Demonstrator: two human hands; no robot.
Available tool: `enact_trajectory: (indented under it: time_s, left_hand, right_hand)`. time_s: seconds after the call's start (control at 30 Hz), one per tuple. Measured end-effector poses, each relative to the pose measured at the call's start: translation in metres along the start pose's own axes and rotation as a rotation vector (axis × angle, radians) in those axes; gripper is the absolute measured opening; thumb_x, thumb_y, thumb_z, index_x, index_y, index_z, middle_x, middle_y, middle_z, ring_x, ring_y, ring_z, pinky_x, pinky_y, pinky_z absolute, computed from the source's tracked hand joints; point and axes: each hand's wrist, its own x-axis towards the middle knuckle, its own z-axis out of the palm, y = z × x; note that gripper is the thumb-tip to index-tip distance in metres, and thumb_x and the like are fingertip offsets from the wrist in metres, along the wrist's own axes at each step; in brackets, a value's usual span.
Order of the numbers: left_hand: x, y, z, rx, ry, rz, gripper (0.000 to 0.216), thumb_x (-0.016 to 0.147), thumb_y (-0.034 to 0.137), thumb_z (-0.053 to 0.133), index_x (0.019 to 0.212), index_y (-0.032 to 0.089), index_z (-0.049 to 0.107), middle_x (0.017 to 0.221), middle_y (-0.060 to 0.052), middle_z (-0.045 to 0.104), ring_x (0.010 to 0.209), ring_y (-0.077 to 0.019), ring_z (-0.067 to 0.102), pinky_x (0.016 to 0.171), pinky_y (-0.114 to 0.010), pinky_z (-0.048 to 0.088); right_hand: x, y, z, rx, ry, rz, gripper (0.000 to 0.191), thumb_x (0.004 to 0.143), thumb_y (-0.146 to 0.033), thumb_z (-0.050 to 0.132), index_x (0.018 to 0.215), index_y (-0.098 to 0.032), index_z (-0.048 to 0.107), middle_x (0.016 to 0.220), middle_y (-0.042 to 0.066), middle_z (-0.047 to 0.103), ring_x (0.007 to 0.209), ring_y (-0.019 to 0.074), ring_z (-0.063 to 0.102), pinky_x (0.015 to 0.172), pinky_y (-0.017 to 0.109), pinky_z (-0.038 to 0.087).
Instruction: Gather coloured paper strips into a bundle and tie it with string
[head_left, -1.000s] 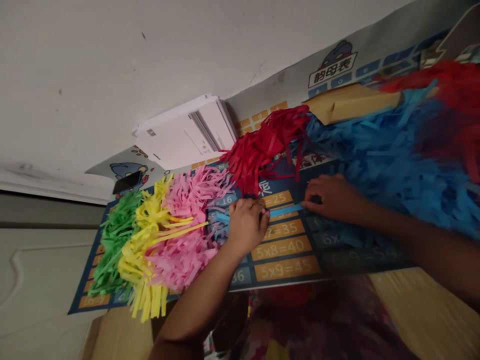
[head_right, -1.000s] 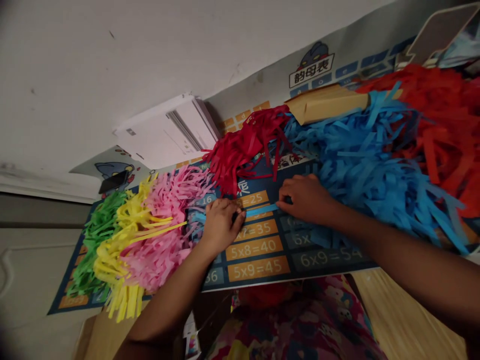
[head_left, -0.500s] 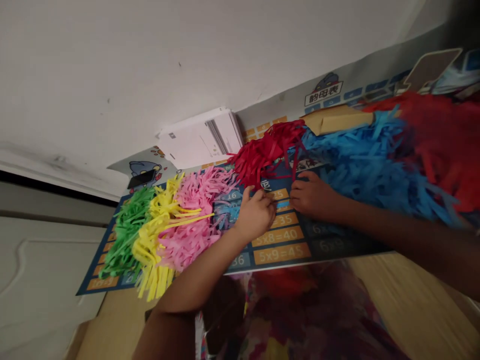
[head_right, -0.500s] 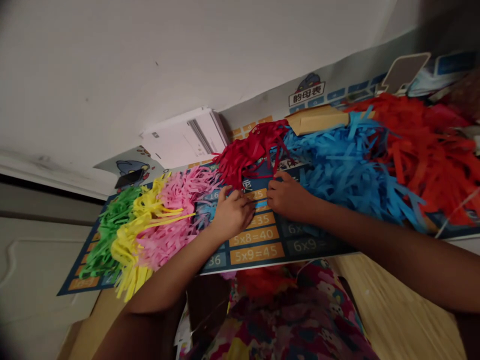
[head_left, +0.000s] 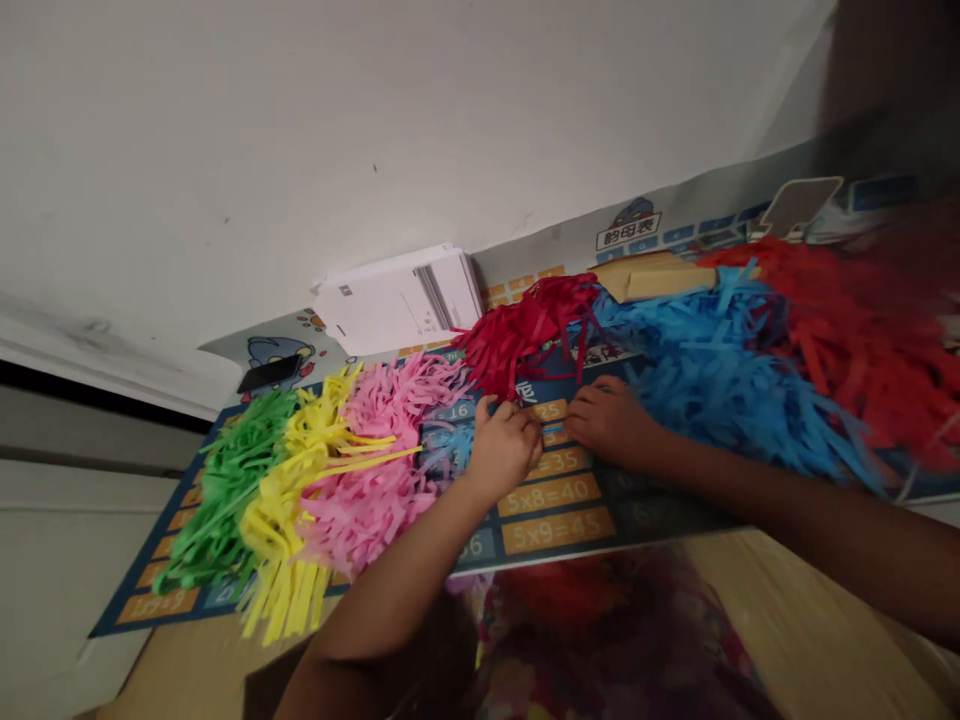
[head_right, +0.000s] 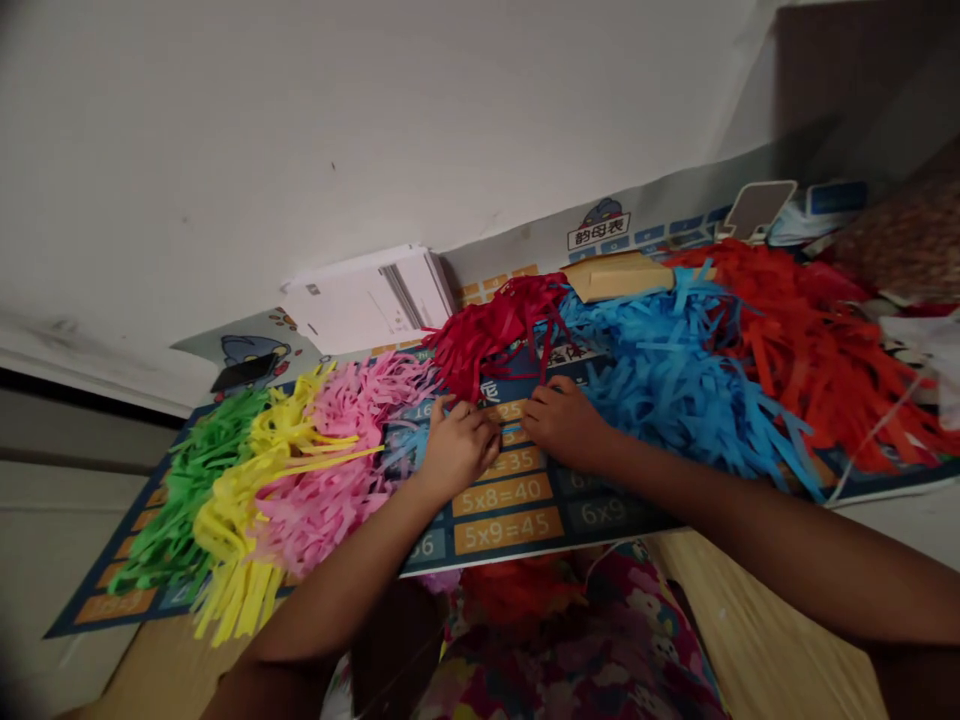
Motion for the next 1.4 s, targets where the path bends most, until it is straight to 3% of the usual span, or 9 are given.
enact_trajectory:
  time_s: [0.33, 0.63, 0.73, 0.83, 1.0, 1.17, 1.27, 1.33, 1.4]
  left_hand:
    - [-0.006, -0.014, -0.002, -0.241, -0.176, -0.322, 0.009, 0.091, 0.031, 0.066, 0.092, 0.025, 0.073, 0.097, -0.003, 0.073, 0.101, -0.0245, 0.06, 0.091, -0.046, 0.036]
    - [0.0, -0.011, -0.003, -0.213, -0.198, -0.406, 0.009, 0.087, 0.029, 0.067, 0.083, 0.023, 0.072, 0.095, -0.005, 0.072, 0.099, -0.0273, 0.058, 0.089, -0.047, 0.037]
    - [-0.001, -0.01, -0.003, -0.207, -0.168, -0.329, 0.009, 0.088, 0.025, 0.066, 0.094, 0.025, 0.073, 0.1, -0.004, 0.072, 0.103, -0.0265, 0.057, 0.092, -0.048, 0.035]
    - [-0.003, -0.008, -0.005, -0.192, -0.117, -0.113, 0.02, 0.093, 0.02, 0.06, 0.102, 0.032, 0.074, 0.103, -0.001, 0.073, 0.107, -0.0238, 0.055, 0.102, -0.05, 0.029]
    - [-0.003, 0.002, -0.002, -0.059, -0.063, 0.047, 0.019, 0.096, 0.026, 0.056, 0.099, 0.025, 0.074, 0.098, -0.004, 0.073, 0.102, -0.0238, 0.055, 0.108, -0.053, 0.024]
    - [-0.001, 0.004, 0.01, 0.023, 0.075, 0.057, 0.022, 0.099, 0.024, 0.052, 0.092, 0.021, 0.073, 0.087, -0.003, 0.073, 0.092, -0.0203, 0.058, 0.105, -0.053, 0.027]
    - [-0.004, 0.002, -0.009, 0.048, 0.236, 0.099, 0.016, 0.098, 0.022, 0.057, 0.098, 0.022, 0.072, 0.092, -0.002, 0.076, 0.092, -0.0181, 0.06, 0.107, -0.051, 0.026]
    - [-0.008, 0.006, -0.035, 0.023, 0.342, 0.14, 0.014, 0.097, 0.024, 0.06, 0.105, 0.024, 0.072, 0.098, -0.001, 0.077, 0.096, -0.0181, 0.062, 0.11, -0.051, 0.023]
    - [-0.012, 0.014, -0.063, -0.009, 0.442, 0.187, 0.014, 0.097, 0.023, 0.062, 0.107, 0.026, 0.071, 0.1, 0.001, 0.078, 0.097, -0.0176, 0.064, 0.111, -0.051, 0.022]
  right_hand:
    - [-0.016, 0.035, 0.01, 0.334, -0.103, 0.267, 0.023, 0.095, -0.038, 0.06, 0.085, -0.022, 0.074, 0.096, 0.005, 0.07, 0.093, 0.0222, 0.06, 0.081, 0.036, 0.033]
    - [0.002, 0.031, -0.002, 0.289, -0.324, 0.362, 0.017, 0.09, -0.034, 0.062, 0.082, -0.021, 0.071, 0.096, 0.005, 0.069, 0.095, 0.0253, 0.057, 0.077, 0.036, 0.029]
    - [0.004, 0.027, -0.008, 0.23, -0.284, 0.309, 0.014, 0.091, -0.031, 0.062, 0.089, -0.023, 0.073, 0.098, 0.005, 0.071, 0.096, 0.0254, 0.058, 0.079, 0.038, 0.028]
    - [0.004, 0.021, -0.01, 0.173, -0.139, 0.081, 0.019, 0.095, -0.022, 0.056, 0.098, -0.023, 0.075, 0.102, 0.007, 0.074, 0.098, 0.0234, 0.059, 0.086, 0.042, 0.026]
    - [0.012, 0.012, -0.01, 0.049, -0.107, -0.127, 0.027, 0.098, -0.016, 0.051, 0.084, -0.018, 0.074, 0.082, 0.007, 0.073, 0.086, 0.0209, 0.058, 0.087, 0.042, 0.026]
    - [0.019, -0.001, -0.023, 0.071, -0.079, -0.047, 0.029, 0.098, -0.018, 0.053, 0.076, -0.015, 0.072, 0.079, 0.009, 0.072, 0.087, 0.0215, 0.06, 0.087, 0.042, 0.03]
    - [0.013, -0.012, -0.041, 0.078, 0.006, 0.061, 0.026, 0.098, -0.024, 0.055, 0.083, -0.016, 0.076, 0.087, 0.009, 0.075, 0.088, 0.0212, 0.063, 0.086, 0.04, 0.033]
    - [0.008, -0.018, -0.055, 0.32, 0.046, 0.161, 0.027, 0.099, -0.031, 0.053, 0.094, -0.02, 0.078, 0.095, 0.007, 0.076, 0.09, 0.0209, 0.065, 0.085, 0.038, 0.038]
    - [0.005, -0.023, -0.07, 0.744, 0.028, 0.246, 0.029, 0.096, -0.041, 0.056, 0.098, -0.023, 0.078, 0.097, 0.005, 0.076, 0.089, 0.0207, 0.066, 0.081, 0.034, 0.044]
